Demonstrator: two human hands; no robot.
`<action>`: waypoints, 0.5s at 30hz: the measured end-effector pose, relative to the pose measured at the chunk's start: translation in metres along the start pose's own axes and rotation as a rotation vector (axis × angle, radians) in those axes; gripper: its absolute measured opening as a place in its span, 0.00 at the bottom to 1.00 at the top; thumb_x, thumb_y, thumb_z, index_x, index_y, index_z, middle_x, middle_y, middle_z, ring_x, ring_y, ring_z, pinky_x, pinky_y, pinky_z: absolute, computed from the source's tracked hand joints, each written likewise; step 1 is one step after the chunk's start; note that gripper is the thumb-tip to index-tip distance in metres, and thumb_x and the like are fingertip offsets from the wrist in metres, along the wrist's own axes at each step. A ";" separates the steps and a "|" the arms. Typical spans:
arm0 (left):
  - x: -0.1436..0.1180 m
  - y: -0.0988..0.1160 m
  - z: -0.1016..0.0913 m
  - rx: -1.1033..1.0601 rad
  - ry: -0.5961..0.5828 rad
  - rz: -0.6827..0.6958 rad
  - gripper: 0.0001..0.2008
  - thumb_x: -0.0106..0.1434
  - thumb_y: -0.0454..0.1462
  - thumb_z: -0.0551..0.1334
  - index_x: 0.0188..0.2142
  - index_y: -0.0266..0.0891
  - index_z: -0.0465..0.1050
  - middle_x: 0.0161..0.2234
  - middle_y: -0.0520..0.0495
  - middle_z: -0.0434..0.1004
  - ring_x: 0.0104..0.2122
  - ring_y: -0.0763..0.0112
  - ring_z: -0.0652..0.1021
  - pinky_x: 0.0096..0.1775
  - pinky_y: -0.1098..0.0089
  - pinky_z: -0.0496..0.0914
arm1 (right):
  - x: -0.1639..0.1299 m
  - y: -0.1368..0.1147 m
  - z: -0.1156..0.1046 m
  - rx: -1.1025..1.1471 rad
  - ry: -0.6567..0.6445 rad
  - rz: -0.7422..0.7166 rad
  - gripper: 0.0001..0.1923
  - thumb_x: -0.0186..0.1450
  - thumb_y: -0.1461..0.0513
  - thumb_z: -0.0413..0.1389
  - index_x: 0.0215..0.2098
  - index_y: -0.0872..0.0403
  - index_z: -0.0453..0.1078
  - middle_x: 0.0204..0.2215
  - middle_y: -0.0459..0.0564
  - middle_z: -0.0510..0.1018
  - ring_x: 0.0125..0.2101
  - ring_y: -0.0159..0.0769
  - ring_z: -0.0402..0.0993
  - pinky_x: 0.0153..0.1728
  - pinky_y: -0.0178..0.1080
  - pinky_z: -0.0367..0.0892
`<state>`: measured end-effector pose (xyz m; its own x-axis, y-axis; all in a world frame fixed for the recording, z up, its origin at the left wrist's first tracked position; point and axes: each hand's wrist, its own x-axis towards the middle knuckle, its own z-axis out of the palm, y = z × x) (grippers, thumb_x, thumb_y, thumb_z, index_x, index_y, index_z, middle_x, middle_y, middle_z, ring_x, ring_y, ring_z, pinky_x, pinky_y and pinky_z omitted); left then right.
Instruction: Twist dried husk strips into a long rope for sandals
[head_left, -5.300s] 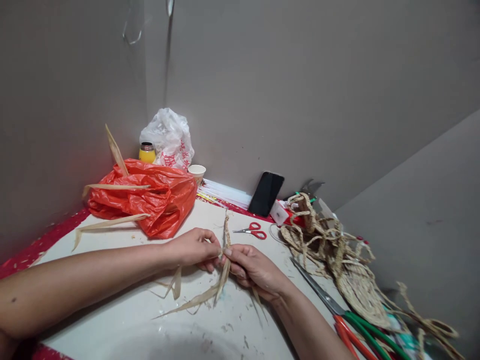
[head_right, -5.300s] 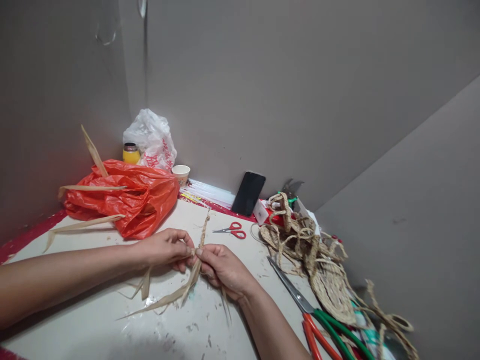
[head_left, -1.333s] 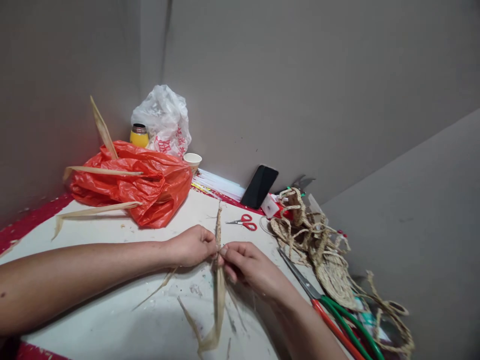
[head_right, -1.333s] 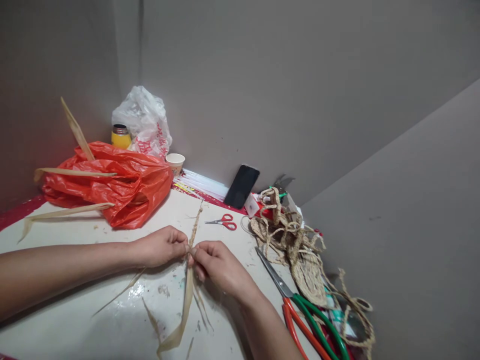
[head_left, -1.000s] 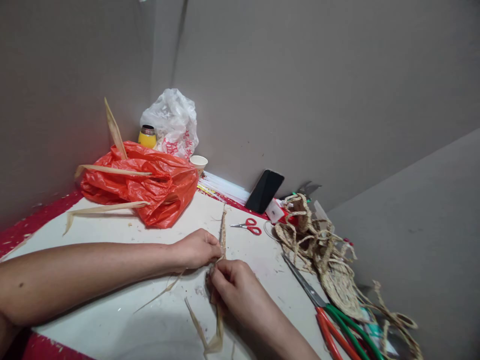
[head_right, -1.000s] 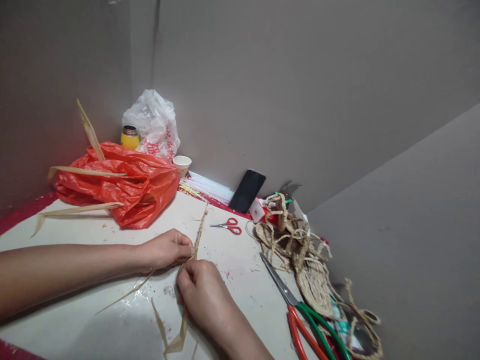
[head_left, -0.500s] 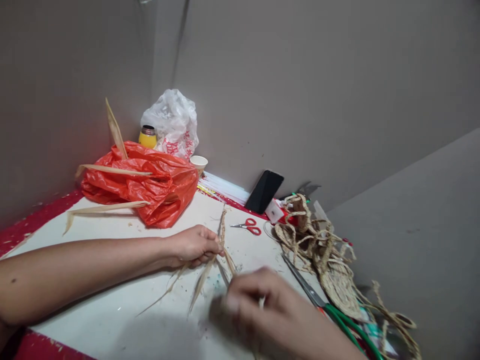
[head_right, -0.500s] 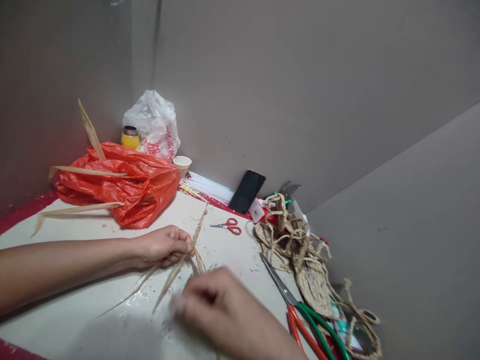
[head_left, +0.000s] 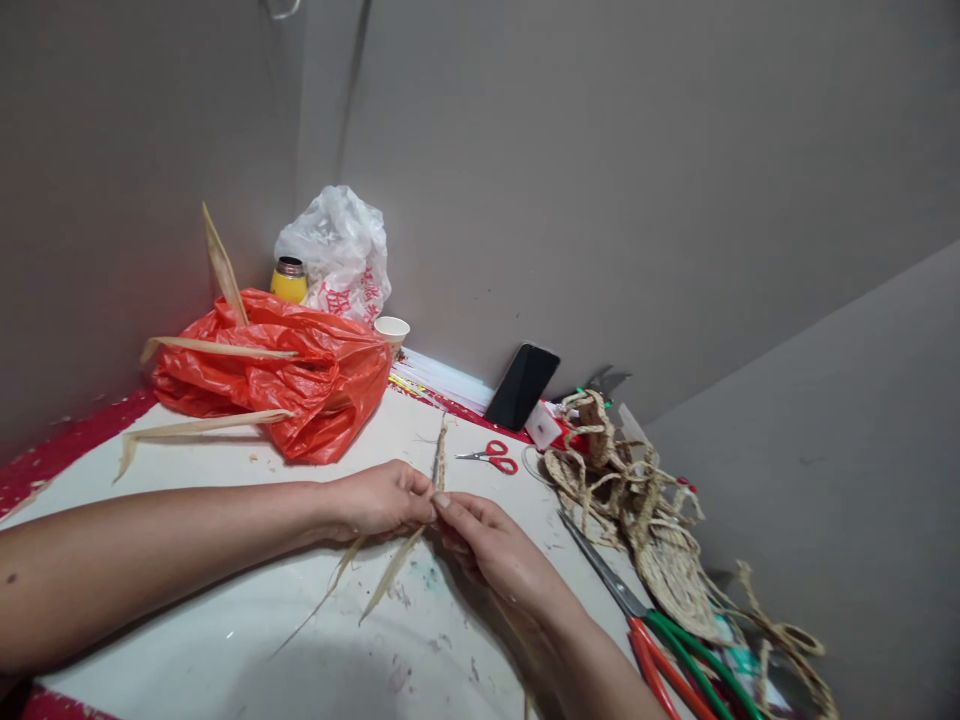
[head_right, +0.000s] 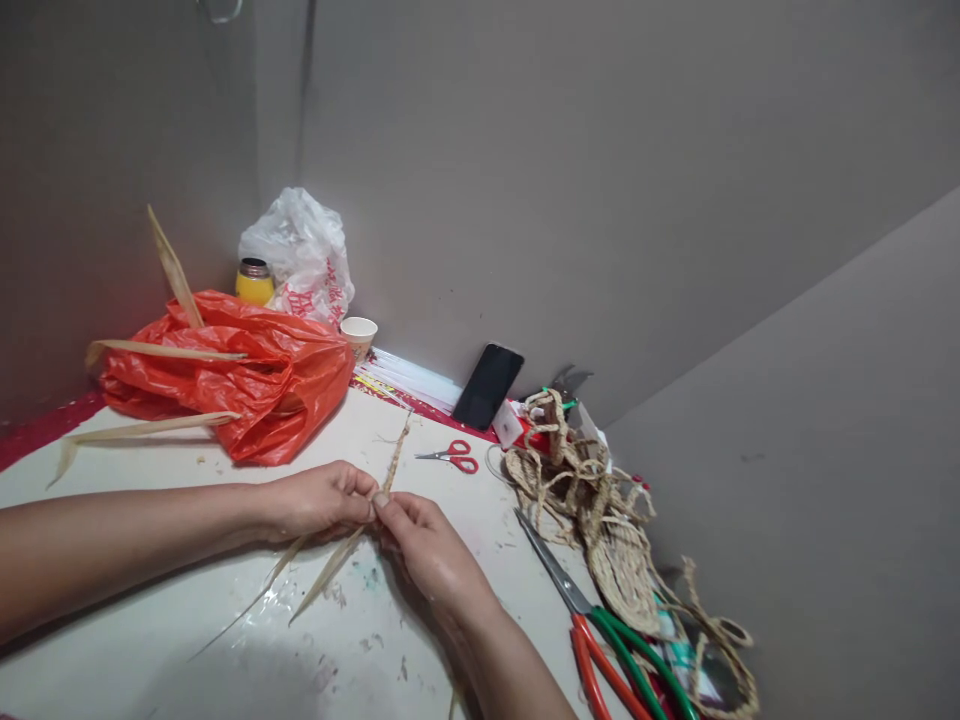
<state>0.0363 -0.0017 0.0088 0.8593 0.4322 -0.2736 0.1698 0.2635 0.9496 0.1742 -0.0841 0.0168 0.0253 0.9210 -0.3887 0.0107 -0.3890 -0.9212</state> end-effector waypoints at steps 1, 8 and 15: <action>0.000 0.000 0.000 0.030 0.001 -0.009 0.06 0.53 0.37 0.58 0.23 0.37 0.65 0.11 0.61 0.54 0.13 0.81 0.53 0.19 0.74 0.46 | 0.001 0.000 -0.004 -0.031 -0.018 -0.001 0.22 0.56 0.46 0.57 0.21 0.55 0.60 0.14 0.36 0.54 0.14 0.21 0.42 0.14 0.31 0.37; 0.003 0.000 -0.008 0.404 -0.056 0.144 0.09 0.57 0.38 0.55 0.26 0.35 0.69 0.23 0.54 0.68 0.24 0.77 0.65 0.28 0.76 0.60 | 0.010 0.008 -0.022 -0.040 -0.229 0.072 0.22 0.61 0.48 0.53 0.21 0.57 0.63 0.11 0.36 0.55 0.11 0.22 0.42 0.12 0.31 0.36; -0.005 0.011 -0.010 0.541 0.021 0.164 0.09 0.55 0.37 0.54 0.24 0.35 0.68 0.19 0.56 0.59 0.20 0.79 0.59 0.22 0.78 0.54 | 0.010 0.006 -0.016 0.177 -0.198 0.086 0.19 0.56 0.52 0.59 0.19 0.55 0.61 0.10 0.35 0.55 0.11 0.20 0.41 0.11 0.29 0.35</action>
<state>0.0289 0.0081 0.0194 0.8865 0.4485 -0.1139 0.2629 -0.2855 0.9216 0.1900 -0.0773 0.0080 -0.1776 0.8772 -0.4460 -0.1581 -0.4727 -0.8669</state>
